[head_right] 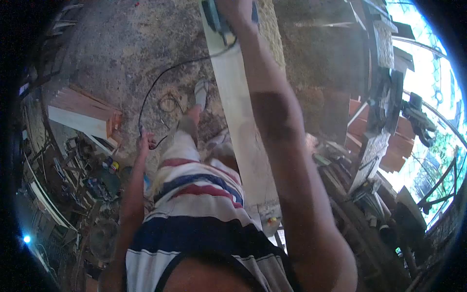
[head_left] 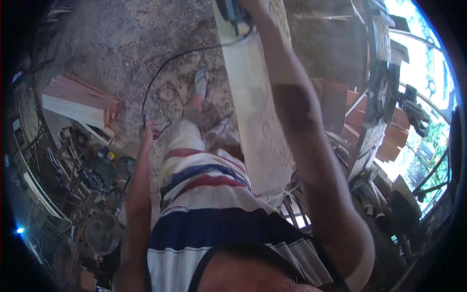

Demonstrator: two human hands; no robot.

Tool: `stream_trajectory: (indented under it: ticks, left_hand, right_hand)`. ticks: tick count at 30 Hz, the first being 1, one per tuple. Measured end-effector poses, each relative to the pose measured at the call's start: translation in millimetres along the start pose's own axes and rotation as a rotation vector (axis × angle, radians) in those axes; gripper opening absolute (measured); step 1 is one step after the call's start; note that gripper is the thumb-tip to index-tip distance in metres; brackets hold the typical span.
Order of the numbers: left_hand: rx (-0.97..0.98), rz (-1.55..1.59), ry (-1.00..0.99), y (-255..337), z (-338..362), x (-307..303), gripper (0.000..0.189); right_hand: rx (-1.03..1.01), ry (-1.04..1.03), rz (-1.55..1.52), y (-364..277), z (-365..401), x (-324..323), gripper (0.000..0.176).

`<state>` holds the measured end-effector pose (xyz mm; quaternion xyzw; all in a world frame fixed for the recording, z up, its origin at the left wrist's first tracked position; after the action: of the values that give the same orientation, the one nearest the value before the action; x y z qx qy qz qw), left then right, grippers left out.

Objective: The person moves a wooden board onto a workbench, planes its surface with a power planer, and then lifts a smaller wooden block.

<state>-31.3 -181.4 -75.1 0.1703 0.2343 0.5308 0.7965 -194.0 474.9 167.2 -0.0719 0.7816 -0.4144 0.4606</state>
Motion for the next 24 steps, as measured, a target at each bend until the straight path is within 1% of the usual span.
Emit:
stream_trajectory:
  ticks: [1, 2, 3, 4, 5, 6, 7, 8, 9, 10, 11, 12, 13, 14, 15, 16, 19, 21, 24]
  left_hand:
    - [-0.016, -0.049, 0.018, -13, 8, -3, 0.073]
    - [-0.068, -0.092, 0.035, -19, 21, -1, 0.072]
    - [-0.066, -0.13, 0.01, -27, 27, 2, 0.072]
    - [-0.069, -0.171, -0.015, -40, 34, 4, 0.071]
    - [-0.074, -0.214, -0.041, -51, 43, 4, 0.071]
    - [-0.042, -0.237, -0.062, -47, 66, 13, 0.071]
    - [-0.015, -0.349, -0.063, -51, 78, 19, 0.071]
    - [0.013, -0.461, -0.063, -55, 85, 23, 0.07]
    - [0.04, -0.568, -0.057, -59, 91, 28, 0.07]
    - [0.107, -0.7, 0.025, -64, 94, 31, 0.07]
    - [0.227, -0.753, 0.002, -84, 84, 27, 0.069]
    - [0.35, -0.806, -0.024, -113, 66, 18, 0.069]
    - [0.479, -0.854, -0.049, -105, 67, 25, 0.069]
    - [0.429, -0.851, -0.052, -104, 64, 26, 0.068]
    - [0.378, -0.848, -0.055, -102, 59, 29, 0.066]
    - [0.326, -0.845, -0.057, -88, 65, 36, 0.065]
    - [0.17, -0.597, -0.062, -32, 97, 61, 0.061]
    - [0.105, -0.468, -0.048, -18, 92, 64, 0.06]
    - [0.071, -0.304, 0.011, 0, 78, 64, 0.062]
  right_hand:
    - [-0.011, 0.039, -0.036, -1, 50, -19, 0.042]
    - [0.07, 0.024, 0.08, 3, 104, -43, 0.044]
    - [0.025, 0.045, 0.082, 19, 158, -54, 0.042]
    - [0.162, -0.064, -0.132, 31, 215, -66, 0.043]
    - [0.191, -0.049, -0.032, 45, 277, -78, 0.049]
    - [0.277, -0.061, -0.02, 31, 337, -105, 0.053]
    - [0.363, -0.073, -0.009, 16, 397, -133, 0.057]
    - [0.35, -0.147, 0.133, 15, 450, -152, 0.059]
    - [0.373, -0.132, 0.01, 3, 496, -177, 0.058]
    - [0.453, -0.152, -0.003, 7, 548, -192, 0.056]
    - [0.541, -0.175, -0.016, 10, 589, -201, 0.055]
    - [0.572, -0.187, -0.022, 5, 600, -206, 0.056]
    - [0.597, -0.194, -0.027, 0, 601, -211, 0.056]
    - [0.623, -0.203, -0.032, -2, 599, -213, 0.056]
    - [0.6, -0.192, -0.041, 0, 591, -210, 0.056]
    - [0.578, -0.182, -0.05, 1, 565, -203, 0.056]
    - [0.549, -0.14, -0.05, 4, 475, -174, 0.053]
    - [0.502, -0.103, 0.01, 15, 412, -148, 0.05]
    - [0.465, -0.08, -0.054, 19, 324, -119, 0.052]
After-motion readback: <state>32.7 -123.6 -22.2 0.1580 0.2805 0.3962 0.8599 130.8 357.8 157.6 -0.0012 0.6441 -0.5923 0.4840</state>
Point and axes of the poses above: each hand's wrist, its own z-axis away from the middle knuckle, its own x-axis out of the palm, y = z × x, the point moved 6 cm from there along -z, towards the middle knuckle, and after that the axes turned 10 degrees about z, right-handed, at the moved point
